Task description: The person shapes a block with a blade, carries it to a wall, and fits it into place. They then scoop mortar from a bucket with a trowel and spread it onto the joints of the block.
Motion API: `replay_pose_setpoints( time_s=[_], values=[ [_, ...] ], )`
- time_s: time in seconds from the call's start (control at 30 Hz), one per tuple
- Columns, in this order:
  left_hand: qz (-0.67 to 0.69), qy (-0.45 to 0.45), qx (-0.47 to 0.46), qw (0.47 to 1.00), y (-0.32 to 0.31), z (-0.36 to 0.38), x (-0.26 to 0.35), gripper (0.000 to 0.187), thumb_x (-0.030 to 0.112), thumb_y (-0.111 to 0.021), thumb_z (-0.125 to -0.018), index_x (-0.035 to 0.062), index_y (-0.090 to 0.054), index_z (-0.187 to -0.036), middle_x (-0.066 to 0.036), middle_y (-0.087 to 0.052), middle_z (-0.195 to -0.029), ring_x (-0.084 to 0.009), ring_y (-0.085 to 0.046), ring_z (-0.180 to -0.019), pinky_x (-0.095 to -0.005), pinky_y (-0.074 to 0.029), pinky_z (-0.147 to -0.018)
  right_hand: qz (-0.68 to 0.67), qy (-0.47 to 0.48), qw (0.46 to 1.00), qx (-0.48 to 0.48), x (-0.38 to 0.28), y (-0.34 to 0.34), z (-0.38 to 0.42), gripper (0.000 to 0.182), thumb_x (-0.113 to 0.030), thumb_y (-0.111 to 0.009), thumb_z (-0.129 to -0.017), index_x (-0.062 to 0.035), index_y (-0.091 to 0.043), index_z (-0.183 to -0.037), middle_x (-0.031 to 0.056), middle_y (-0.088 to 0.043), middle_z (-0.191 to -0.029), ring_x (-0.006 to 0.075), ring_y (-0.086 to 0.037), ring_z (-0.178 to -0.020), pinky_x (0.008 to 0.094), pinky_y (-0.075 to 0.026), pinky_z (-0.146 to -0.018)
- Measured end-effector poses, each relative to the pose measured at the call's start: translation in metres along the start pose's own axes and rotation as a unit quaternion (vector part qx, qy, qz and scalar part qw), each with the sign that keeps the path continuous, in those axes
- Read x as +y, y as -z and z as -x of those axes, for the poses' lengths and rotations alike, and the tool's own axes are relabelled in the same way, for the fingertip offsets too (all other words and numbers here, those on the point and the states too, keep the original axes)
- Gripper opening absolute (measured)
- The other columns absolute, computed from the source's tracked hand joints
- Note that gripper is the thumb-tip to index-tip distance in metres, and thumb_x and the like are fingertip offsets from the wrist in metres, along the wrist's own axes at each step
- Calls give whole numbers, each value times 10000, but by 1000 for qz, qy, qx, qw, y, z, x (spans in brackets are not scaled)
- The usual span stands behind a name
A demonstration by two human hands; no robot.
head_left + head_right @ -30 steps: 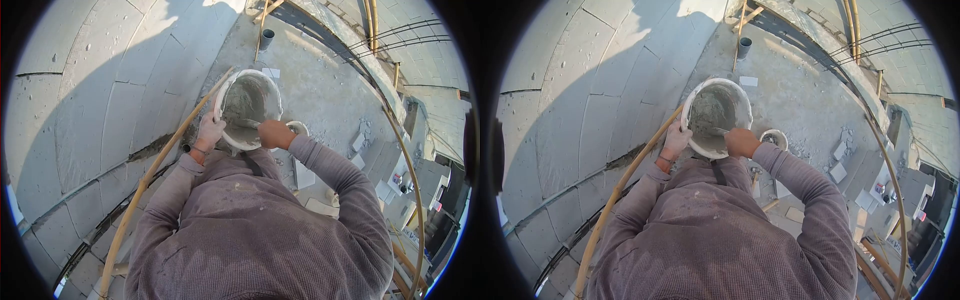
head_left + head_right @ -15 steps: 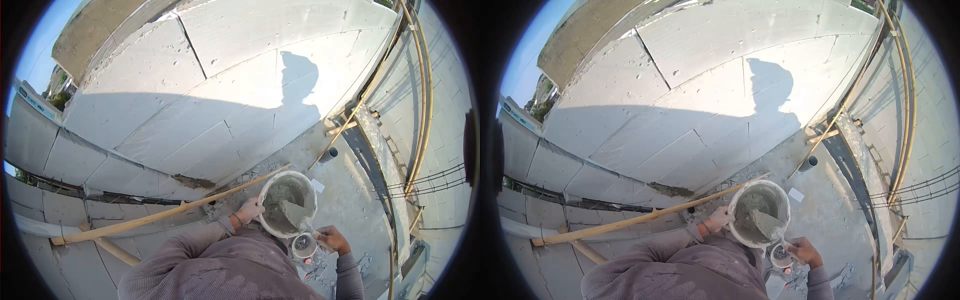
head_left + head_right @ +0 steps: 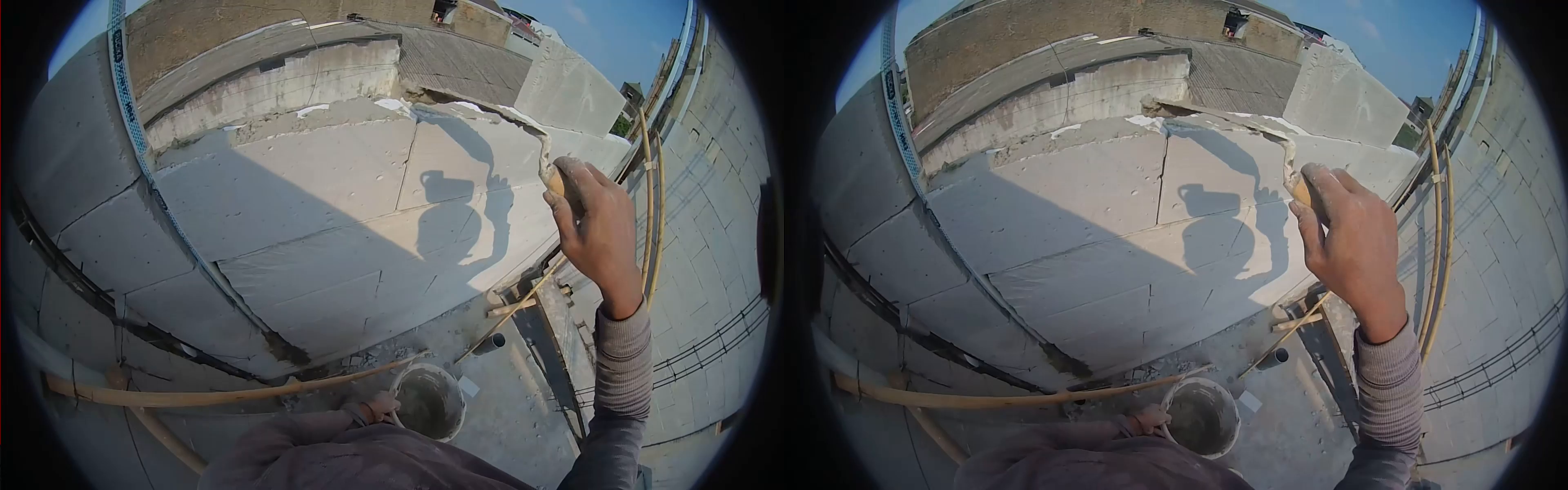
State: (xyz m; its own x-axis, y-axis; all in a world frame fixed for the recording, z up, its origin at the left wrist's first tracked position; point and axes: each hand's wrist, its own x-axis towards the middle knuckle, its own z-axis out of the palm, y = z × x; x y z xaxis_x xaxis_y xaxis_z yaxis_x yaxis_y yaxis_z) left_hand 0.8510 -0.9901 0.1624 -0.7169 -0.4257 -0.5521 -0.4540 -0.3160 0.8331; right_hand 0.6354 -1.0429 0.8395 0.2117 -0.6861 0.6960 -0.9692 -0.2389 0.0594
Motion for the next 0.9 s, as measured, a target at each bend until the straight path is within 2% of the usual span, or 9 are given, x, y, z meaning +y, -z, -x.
replay_pose_setpoints(
  time_s=[0.1,0.3,0.57,0.63,0.7,0.73,0.77,0.83,0.9],
  values=[
    [165,113,44,979,0,46,72,193,57,-640,-898,-65,-592,-1040,-159,-603,-952,-329,-681,-833,-453,-669,-651,128,48,991,-5,-4,-18,-28,275,-139,-715,-874,-25,-673,-1121,163,-704,-978,373,-701,-767,444,-549,-674],
    [222,96,86,966,5,52,80,219,44,-651,-872,-80,-595,-1044,-161,-604,-923,-337,-692,-803,-468,-669,-644,239,49,966,-86,-20,-64,-40,271,-76,-652,-842,-1,-678,-1101,179,-692,-962,341,-721,-782,432,-586,-683],
    [64,28,42,997,18,-2,12,189,42,-677,-838,-81,-643,-976,-171,-649,-851,-339,-708,-734,-484,-633,-596,315,-55,928,-192,13,-86,-85,161,-66,-634,-844,27,-714,-948,233,-696,-957,374,-725,-813,456,-590,-680],
    [51,-5,32,998,25,8,33,183,57,-690,-831,-80,-654,-948,-169,-655,-832,-325,-708,-716,-482,-617,-601,236,-39,967,-93,34,-77,-82,164,-112,-657,-876,38,-721,-886,248,-695,-910,401,-715,-752,478,-578,-656],
    [97,57,72,991,26,44,74,184,67,-653,-831,-78,-685,-939,-168,-634,-774,-338,-715,-756,-479,-603,-616,204,37,976,-62,31,-54,-88,247,-193,-611,-963,31,-708,-922,204,-694,-849,327,-705,-684,455,-552,-612],
    [114,79,84,987,26,53,85,190,71,-640,-831,-77,-696,-935,-167,-626,-755,-343,-718,-769,-479,-598,-621,27,-95,988,-120,13,-35,-95,280,-199,-590,-983,50,-695,-910,167,-676,-785,278,-684,-616,420,-549,-577],
    [113,74,85,987,27,53,85,170,93,-669,-822,-50,-703,-909,-168,-636,-751,-338,-720,-773,-467,-588,-633,-152,-225,947,-171,1,-21,-99,314,-204,-569,-1004,70,-681,-898,130,-658,-722,228,-662,-548,385,-547,-543],
    [110,78,84,987,31,43,64,153,114,-697,-814,-23,-709,-882,-168,-645,-747,-334,-722,-776,-455,-578,-645,-257,-266,911,-184,-1,-10,-102,341,-206,-476,-1047,80,-647,-972,84,-634,-697,147,-617,-505,307,-519,-463],
    [-113,-71,10,991,36,3,14,218,116,-701,-826,-80,-690,-920,-175,-659,-785,-324,-694,-714,-471,-554,-625,-394,-281,832,-273,-7,-2,-105,329,-185,-440,-1051,93,-616,-1055,97,-637,-676,148,-597,-453,277,-494,-389]
  ],
)
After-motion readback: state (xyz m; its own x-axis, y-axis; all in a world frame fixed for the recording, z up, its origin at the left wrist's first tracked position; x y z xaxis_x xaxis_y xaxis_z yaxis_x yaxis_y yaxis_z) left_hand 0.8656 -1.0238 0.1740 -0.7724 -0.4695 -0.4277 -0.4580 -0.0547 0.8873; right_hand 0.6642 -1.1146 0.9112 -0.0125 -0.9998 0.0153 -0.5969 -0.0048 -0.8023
